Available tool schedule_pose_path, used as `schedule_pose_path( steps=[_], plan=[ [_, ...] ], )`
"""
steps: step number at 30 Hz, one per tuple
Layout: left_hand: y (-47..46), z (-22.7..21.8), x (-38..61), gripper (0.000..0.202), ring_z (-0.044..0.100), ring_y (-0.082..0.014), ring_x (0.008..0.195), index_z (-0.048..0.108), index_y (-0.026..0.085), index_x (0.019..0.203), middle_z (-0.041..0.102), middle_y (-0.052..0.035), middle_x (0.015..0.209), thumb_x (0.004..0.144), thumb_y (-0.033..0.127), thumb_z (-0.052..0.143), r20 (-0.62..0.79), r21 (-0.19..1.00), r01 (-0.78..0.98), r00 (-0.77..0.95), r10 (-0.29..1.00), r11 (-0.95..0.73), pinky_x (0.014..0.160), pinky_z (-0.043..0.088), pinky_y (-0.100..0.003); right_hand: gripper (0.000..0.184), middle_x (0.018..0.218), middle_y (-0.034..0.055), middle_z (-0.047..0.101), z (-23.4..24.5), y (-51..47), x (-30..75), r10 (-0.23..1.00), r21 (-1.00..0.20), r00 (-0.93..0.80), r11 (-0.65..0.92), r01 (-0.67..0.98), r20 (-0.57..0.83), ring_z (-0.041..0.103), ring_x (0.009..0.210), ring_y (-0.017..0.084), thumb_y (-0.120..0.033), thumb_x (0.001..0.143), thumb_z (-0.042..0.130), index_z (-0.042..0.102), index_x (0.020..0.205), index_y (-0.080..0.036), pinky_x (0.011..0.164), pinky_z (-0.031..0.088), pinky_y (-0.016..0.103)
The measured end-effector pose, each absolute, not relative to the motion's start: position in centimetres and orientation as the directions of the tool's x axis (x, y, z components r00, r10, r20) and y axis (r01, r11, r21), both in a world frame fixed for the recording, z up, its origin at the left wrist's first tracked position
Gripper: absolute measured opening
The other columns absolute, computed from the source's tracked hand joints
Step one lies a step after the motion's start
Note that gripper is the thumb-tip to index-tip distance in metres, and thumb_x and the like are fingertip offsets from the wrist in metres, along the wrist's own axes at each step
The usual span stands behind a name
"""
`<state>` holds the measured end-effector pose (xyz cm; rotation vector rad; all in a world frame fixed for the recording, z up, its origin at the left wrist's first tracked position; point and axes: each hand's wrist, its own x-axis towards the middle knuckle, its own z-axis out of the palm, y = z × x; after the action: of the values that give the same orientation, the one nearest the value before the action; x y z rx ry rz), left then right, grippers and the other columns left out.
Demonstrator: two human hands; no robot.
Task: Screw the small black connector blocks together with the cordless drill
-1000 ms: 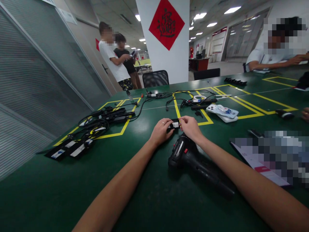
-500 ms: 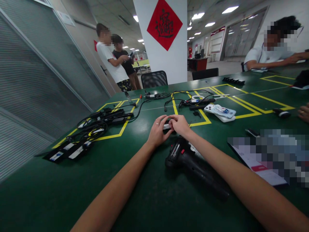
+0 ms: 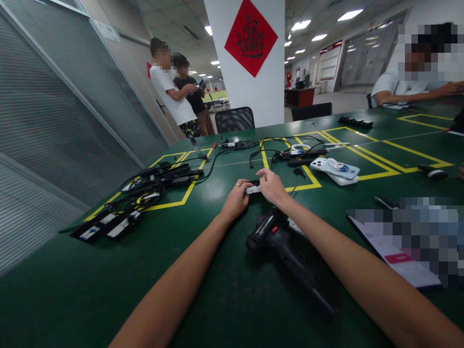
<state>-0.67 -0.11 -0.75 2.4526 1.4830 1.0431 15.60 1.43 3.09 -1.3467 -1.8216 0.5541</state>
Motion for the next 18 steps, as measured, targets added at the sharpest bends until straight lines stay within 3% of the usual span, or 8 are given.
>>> schedule_pose_path(
  steps=[6,11,15,18],
  plan=[
    [0.3,-0.6,-1.2,0.020,0.049,-0.0179,0.100,0.052,0.017,0.102,0.051,-0.0071,0.107,0.087,0.025,0.044,0.526,0.533,0.696,0.172,0.833,-0.481,0.092,0.040,-0.032,0.029,0.112,0.0068,0.060,3.2,1.1,16.1,0.899,-0.601,-0.258,0.431,0.673,0.354,0.061,0.094,0.020,-0.030,0.089,0.054,0.055,0.115,-0.016,0.080,0.050,0.041],
    [0.7,-0.8,-1.9,0.027,0.051,-0.0169,0.088,0.052,0.016,0.104,0.054,-0.0060,0.098,0.090,0.034,0.039,0.440,0.676,0.607,0.121,0.890,-0.417,0.081,0.041,-0.029,0.031,0.115,0.0073,0.058,2.3,1.3,16.1,0.892,-0.541,-0.309,0.447,0.712,0.330,0.060,0.096,0.021,-0.030,0.089,0.054,0.054,0.117,-0.018,0.082,0.049,0.042],
    [0.6,-0.9,-1.8,0.029,0.051,-0.0164,0.085,0.053,0.016,0.102,0.055,-0.0051,0.094,0.088,0.038,0.041,0.392,0.692,0.592,0.172,0.904,-0.413,0.078,0.041,-0.029,0.028,0.113,0.0067,0.059,1.8,1.6,16.5,0.905,-0.537,-0.300,0.421,0.731,0.301,0.060,0.095,0.020,-0.030,0.089,0.055,0.055,0.114,-0.017,0.080,0.050,0.041],
    [0.6,-0.9,-1.6,0.038,0.053,-0.0178,0.087,0.053,0.015,0.104,0.056,-0.0061,0.098,0.080,0.044,0.055,0.368,0.699,0.588,0.191,0.910,-0.406,0.078,0.043,-0.029,0.027,0.109,0.0062,0.061,1.9,1.7,16.7,0.905,-0.552,-0.302,0.423,0.719,0.300,0.061,0.092,0.020,-0.031,0.088,0.055,0.056,0.112,-0.016,0.078,0.050,0.040]
  ],
)
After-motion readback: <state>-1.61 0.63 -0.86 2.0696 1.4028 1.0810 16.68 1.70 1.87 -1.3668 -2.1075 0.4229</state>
